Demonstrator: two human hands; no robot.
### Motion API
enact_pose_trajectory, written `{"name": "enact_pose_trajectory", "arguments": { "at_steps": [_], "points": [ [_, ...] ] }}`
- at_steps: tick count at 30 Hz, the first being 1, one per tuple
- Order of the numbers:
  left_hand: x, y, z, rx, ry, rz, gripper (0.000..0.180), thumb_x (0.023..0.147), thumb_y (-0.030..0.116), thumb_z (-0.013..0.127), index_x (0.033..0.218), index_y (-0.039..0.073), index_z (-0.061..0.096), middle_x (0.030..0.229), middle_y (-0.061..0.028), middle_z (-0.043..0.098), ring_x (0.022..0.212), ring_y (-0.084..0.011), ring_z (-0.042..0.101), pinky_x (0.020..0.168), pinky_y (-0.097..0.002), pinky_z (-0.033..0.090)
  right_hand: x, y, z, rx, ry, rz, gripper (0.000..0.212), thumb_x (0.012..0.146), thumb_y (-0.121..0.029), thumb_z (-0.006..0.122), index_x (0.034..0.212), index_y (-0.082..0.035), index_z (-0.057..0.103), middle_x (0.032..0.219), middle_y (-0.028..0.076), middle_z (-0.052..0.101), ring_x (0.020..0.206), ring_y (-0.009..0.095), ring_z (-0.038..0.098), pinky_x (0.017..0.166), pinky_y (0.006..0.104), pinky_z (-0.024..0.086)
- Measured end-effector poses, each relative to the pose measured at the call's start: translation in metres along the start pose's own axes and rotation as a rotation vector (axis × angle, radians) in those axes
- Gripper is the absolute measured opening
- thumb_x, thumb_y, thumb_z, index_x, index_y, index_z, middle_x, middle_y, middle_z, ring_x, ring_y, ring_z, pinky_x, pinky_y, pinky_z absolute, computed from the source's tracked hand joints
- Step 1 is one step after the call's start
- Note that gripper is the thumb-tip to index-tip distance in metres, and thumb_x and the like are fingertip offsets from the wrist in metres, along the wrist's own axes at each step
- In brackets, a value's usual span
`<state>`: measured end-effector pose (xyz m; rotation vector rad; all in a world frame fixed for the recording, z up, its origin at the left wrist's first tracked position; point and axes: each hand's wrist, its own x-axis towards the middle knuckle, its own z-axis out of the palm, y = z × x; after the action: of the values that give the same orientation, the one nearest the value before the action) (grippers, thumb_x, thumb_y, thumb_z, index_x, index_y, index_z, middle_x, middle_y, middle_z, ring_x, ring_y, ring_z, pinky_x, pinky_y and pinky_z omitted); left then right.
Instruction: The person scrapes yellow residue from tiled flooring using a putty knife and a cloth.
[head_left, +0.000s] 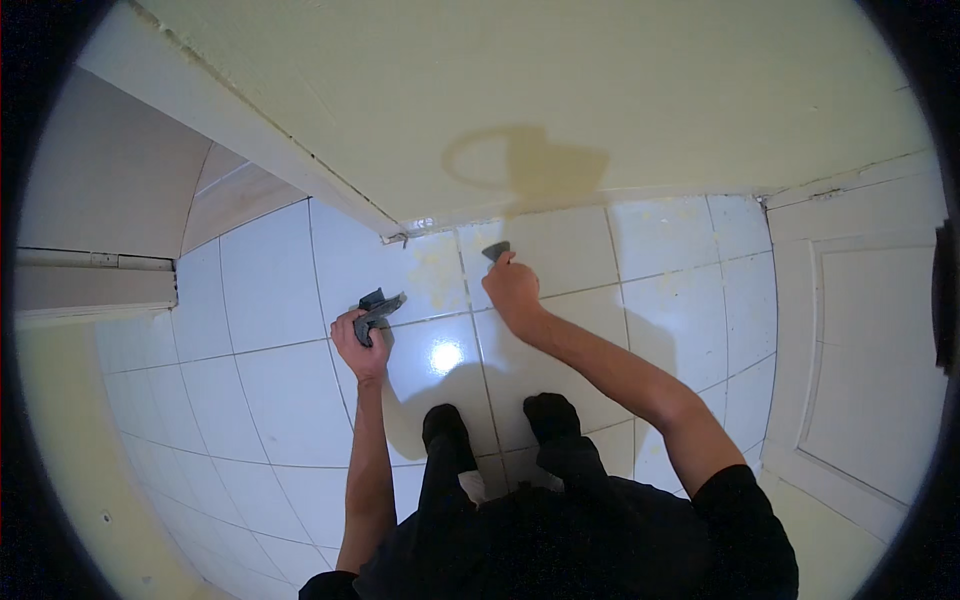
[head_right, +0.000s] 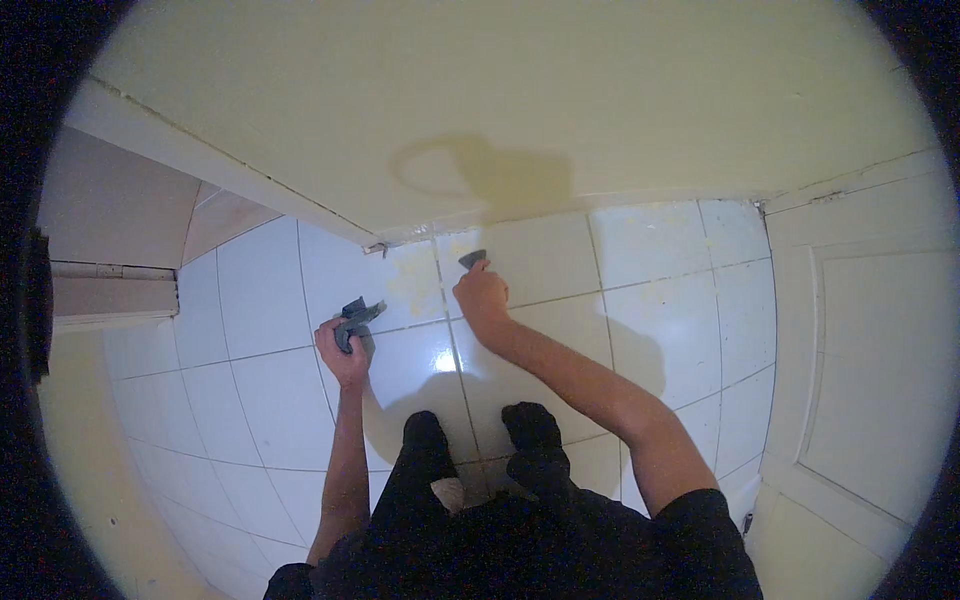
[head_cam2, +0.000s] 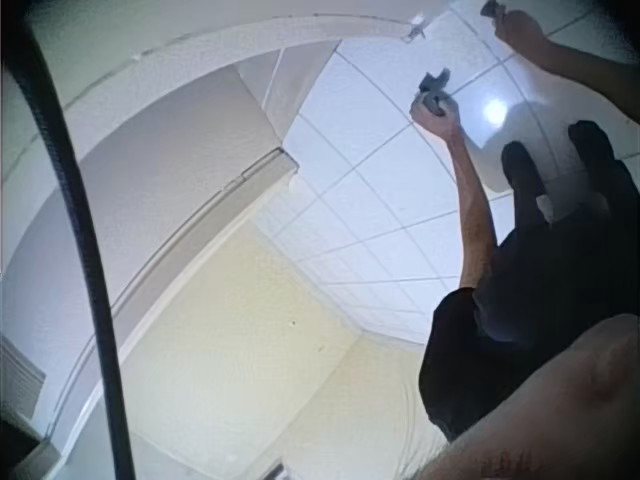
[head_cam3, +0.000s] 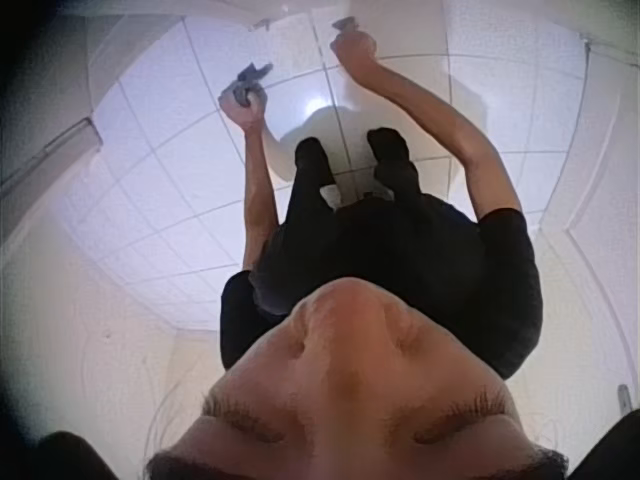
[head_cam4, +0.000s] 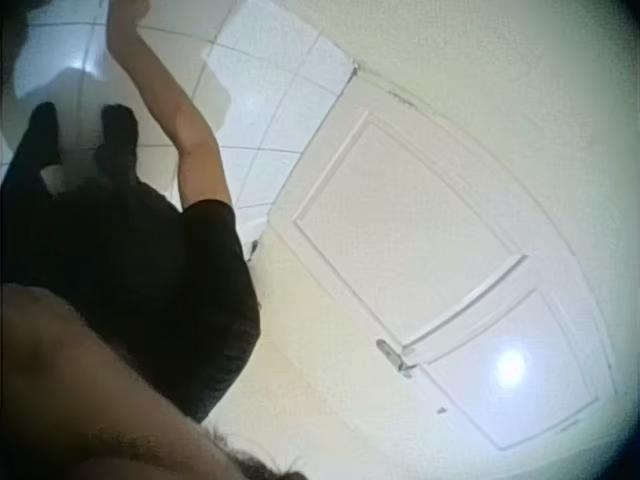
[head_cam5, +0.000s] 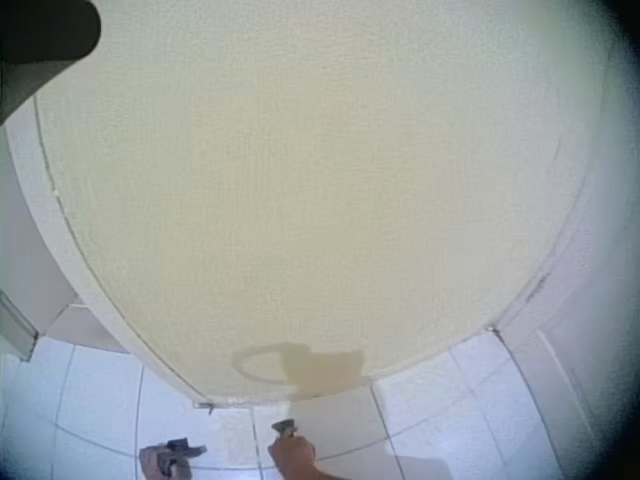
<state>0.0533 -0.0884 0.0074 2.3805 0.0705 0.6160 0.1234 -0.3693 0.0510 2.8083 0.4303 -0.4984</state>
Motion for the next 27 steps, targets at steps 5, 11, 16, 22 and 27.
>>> {"name": "enact_pose_trajectory", "arguments": {
  "at_steps": [5, 11, 16, 22, 27],
  "points": [
    [-0.002, -0.005, -0.003, -0.002, -0.01, -0.035, 0.029, 0.07, 0.007, 0.054, 0.099, 0.002, 0.06, 0.098, -0.0152, 0.06, 0.095, -0.0356, 0.054, 0.089, -0.0459, 0.043, -0.018, -0.011, 0.001, 0.037, -0.05, -0.098, 0.032, 0.083, -0.007, 0.065, 0.113, -0.002, 0.074, 0.133, 0.031, 0.058, 0.07, 0.026, 0.073, 0.032, 0.0344, 0.044],
    [-0.002, -0.004, -0.003, -0.002, -0.014, -0.022, 0.029, 0.07, 0.008, 0.054, 0.098, 0.002, 0.06, 0.098, -0.0154, 0.06, 0.095, -0.0355, 0.054, 0.09, -0.0465, 0.043, -0.023, -0.008, 0.01, 0.081, 0.044, 0.006, 0.049, 0.08, -0.009, 0.067, 0.124, 0.01, 0.062, 0.088, 0.017, 0.072, 0.067, 0.021, 0.071, 0.037, 0.0361, 0.05],
    [-0.001, -0.005, -0.001, -0.007, -0.004, -0.008, 0.029, 0.071, 0.009, 0.055, 0.099, 0.001, 0.059, 0.098, -0.0159, 0.06, 0.095, -0.0361, 0.053, 0.09, -0.0469, 0.043, -0.014, -0.014, 0.009, 0.065, 0.052, 0.076, 0.066, 0.078, -0.008, 0.069, 0.135, 0.019, 0.047, 0.066, 0.006, 0.066, 0.058, 0.018, 0.067, 0.032, 0.0332, 0.043],
    [0.0, 0.0, 0.0, -0.011, -0.006, -0.007, 0.029, 0.072, 0.01, 0.055, 0.099, 0.001, 0.059, 0.098, -0.0164, 0.059, 0.095, -0.0361, 0.052, 0.09, -0.0474, 0.043, -0.009, -0.017, -0.009, -0.046, -0.155, -0.123, 0.061, 0.076, -0.005, 0.069, 0.133, 0.011, 0.055, 0.086, 0.014, 0.072, 0.062, 0.019, 0.069, 0.03, 0.031, 0.039],
    [-0.001, -0.001, -0.004, -0.023, 0.005, -0.003, 0.028, 0.071, 0.009, 0.056, 0.098, 0.003, 0.059, 0.097, -0.0153, 0.06, 0.094, -0.0359, 0.053, 0.09, -0.0469, 0.043, -0.006, -0.013, -0.022, -0.075, -0.167, -0.109, 0.044, 0.08, -0.003, 0.065, 0.125, -0.005, 0.069, 0.144, 0.026, 0.051, 0.066, 0.021, 0.071, 0.03, 0.0307, 0.039]
  ]
}}
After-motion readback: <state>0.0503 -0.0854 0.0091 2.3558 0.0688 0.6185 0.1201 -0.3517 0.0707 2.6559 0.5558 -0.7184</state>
